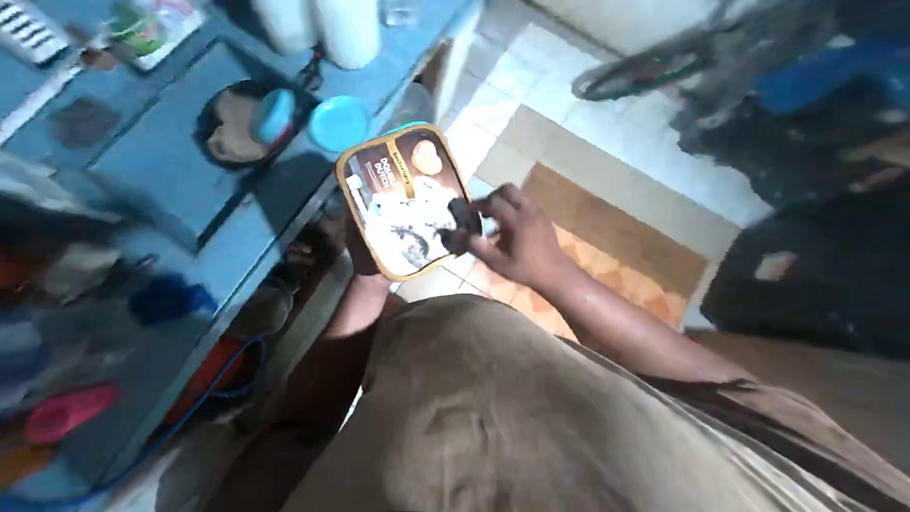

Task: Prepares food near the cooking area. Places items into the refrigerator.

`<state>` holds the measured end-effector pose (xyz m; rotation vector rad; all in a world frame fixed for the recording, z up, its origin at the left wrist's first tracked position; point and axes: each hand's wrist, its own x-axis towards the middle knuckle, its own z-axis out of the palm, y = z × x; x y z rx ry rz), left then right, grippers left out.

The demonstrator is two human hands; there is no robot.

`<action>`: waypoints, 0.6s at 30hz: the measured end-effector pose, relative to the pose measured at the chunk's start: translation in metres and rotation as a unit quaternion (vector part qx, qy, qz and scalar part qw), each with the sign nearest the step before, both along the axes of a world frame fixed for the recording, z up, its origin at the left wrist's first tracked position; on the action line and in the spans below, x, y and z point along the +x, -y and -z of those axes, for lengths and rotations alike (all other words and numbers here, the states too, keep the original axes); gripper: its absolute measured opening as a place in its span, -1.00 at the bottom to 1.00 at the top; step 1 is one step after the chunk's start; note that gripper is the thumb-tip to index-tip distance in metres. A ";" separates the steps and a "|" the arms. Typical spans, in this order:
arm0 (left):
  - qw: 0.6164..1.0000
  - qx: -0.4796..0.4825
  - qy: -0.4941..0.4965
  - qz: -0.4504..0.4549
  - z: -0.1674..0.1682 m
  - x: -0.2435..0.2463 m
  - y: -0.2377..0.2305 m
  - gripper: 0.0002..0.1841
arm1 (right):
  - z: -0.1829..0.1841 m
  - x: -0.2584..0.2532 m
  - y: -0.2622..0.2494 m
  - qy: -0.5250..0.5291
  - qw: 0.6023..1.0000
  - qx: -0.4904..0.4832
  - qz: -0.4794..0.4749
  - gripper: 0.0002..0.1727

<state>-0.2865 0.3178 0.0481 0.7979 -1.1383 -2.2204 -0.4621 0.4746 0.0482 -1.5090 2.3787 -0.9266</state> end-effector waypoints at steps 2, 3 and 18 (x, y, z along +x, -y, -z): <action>0.986 0.132 -0.073 0.068 0.042 -0.030 -0.023 -0.48 | -0.004 -0.042 -0.033 0.143 0.981 0.026 0.127 -0.23; 0.975 0.190 -0.063 0.096 0.057 -0.050 -0.033 -0.37 | -0.002 -0.063 -0.049 0.205 0.963 0.011 0.172 -0.15; 0.848 0.299 0.024 0.437 0.106 -0.453 -0.221 -0.03 | 0.007 -0.266 -0.291 0.224 0.822 0.037 0.522 -0.63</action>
